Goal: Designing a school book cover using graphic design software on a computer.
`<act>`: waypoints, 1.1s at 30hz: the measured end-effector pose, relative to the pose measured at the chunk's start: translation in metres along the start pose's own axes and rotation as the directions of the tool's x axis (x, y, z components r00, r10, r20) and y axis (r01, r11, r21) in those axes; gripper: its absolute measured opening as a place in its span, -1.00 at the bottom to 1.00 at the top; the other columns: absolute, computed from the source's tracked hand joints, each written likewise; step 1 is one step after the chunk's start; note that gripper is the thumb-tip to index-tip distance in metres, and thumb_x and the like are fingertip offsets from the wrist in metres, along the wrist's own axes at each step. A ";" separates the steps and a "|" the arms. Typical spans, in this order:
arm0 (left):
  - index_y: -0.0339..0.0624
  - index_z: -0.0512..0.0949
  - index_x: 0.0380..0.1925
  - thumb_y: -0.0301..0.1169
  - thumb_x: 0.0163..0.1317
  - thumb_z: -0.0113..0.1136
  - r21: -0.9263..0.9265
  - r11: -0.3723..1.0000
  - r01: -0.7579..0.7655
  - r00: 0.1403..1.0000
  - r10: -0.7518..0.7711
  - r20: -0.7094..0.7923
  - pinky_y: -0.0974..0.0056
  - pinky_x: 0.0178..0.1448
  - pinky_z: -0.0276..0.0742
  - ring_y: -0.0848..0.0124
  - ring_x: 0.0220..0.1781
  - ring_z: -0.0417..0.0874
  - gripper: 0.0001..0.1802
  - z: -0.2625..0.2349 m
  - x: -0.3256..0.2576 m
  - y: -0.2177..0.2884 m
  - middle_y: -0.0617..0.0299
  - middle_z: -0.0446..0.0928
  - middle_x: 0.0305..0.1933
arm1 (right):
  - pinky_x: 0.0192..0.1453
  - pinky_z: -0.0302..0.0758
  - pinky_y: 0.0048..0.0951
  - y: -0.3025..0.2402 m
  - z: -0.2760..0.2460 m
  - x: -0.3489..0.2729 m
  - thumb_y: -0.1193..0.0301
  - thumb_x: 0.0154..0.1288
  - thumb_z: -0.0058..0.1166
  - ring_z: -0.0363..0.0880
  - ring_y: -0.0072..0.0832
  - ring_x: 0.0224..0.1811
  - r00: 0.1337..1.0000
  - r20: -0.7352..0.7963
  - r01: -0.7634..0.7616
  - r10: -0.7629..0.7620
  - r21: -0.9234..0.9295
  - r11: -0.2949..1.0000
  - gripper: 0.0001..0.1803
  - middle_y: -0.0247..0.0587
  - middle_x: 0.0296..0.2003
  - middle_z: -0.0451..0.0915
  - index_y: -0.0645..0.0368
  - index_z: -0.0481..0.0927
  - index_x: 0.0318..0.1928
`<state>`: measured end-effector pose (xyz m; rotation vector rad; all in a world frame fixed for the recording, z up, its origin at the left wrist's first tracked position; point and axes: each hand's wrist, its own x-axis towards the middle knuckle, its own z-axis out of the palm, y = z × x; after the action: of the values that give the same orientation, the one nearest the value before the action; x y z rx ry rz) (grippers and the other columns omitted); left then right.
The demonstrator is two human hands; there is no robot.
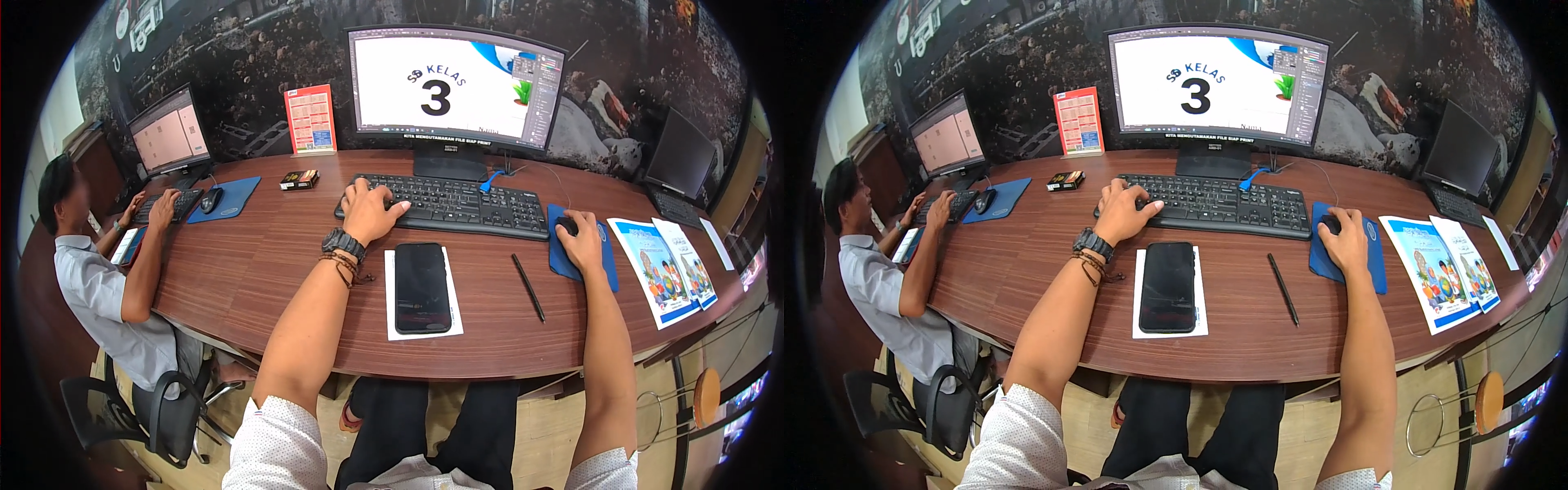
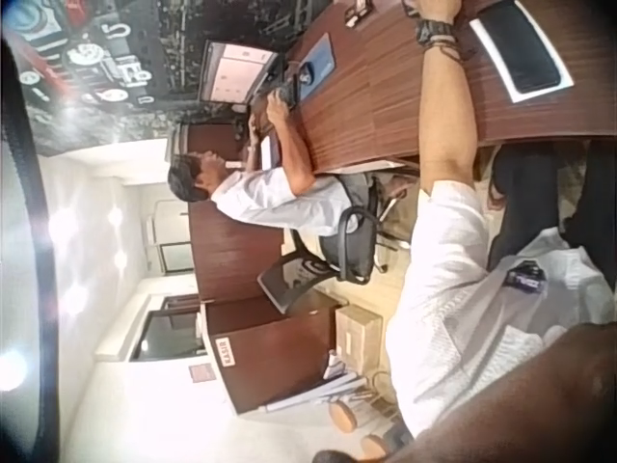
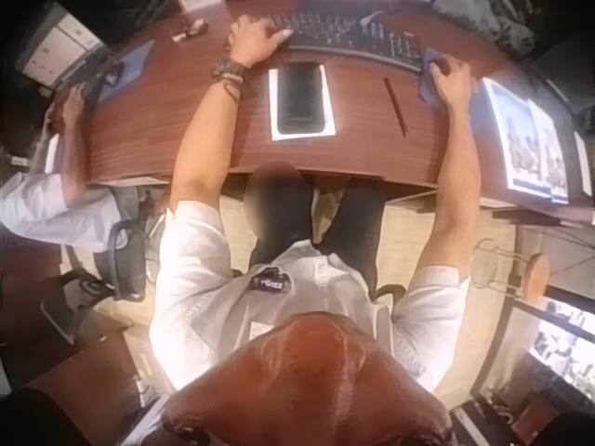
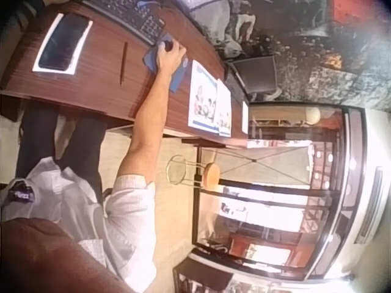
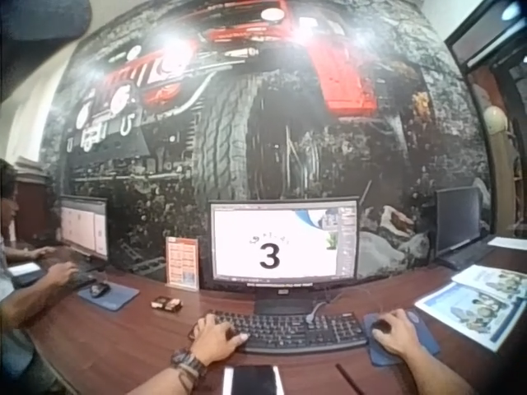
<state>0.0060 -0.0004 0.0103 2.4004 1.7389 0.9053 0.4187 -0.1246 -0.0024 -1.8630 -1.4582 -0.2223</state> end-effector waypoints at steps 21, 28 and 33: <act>-0.20 0.33 0.37 0.32 0.09 0.26 0.085 0.984 0.155 0.981 -0.163 0.106 -0.28 0.46 -0.06 -0.22 0.43 0.13 0.02 0.000 -0.002 -0.003 -0.28 0.20 0.34 | 0.22 0.48 -0.16 0.005 0.002 -0.004 0.29 0.17 0.18 0.53 -0.06 0.15 1.000 -0.013 0.027 -0.026 0.082 0.996 -0.62 -0.08 0.07 0.51 0.08 0.66 0.01; -0.23 0.33 0.36 0.33 0.09 0.26 0.084 0.986 0.145 0.983 -0.153 0.104 -0.31 0.45 -0.08 -0.21 0.43 0.12 0.04 0.002 -0.001 -0.006 -0.28 0.20 0.34 | 0.23 0.48 -0.17 0.007 0.004 -0.003 0.32 0.17 0.19 0.53 -0.05 0.14 0.999 -0.015 0.037 -0.036 0.082 0.996 -0.63 -0.06 0.06 0.51 0.09 0.66 0.01; -0.22 0.33 0.38 0.35 0.06 0.28 0.091 0.984 0.153 0.980 -0.163 0.116 -0.23 0.47 0.03 -0.29 0.46 0.11 0.07 0.001 -0.001 -0.005 -0.37 0.17 0.38 | 0.23 0.48 -0.17 0.006 0.004 -0.004 0.32 0.17 0.19 0.54 -0.04 0.14 0.999 -0.011 0.031 -0.030 0.078 0.996 -0.63 -0.05 0.07 0.51 0.09 0.66 0.01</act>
<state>0.0021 0.0006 0.0076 2.2701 1.9211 0.6650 0.4219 -0.1255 -0.0096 -1.7757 -1.4691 -0.1861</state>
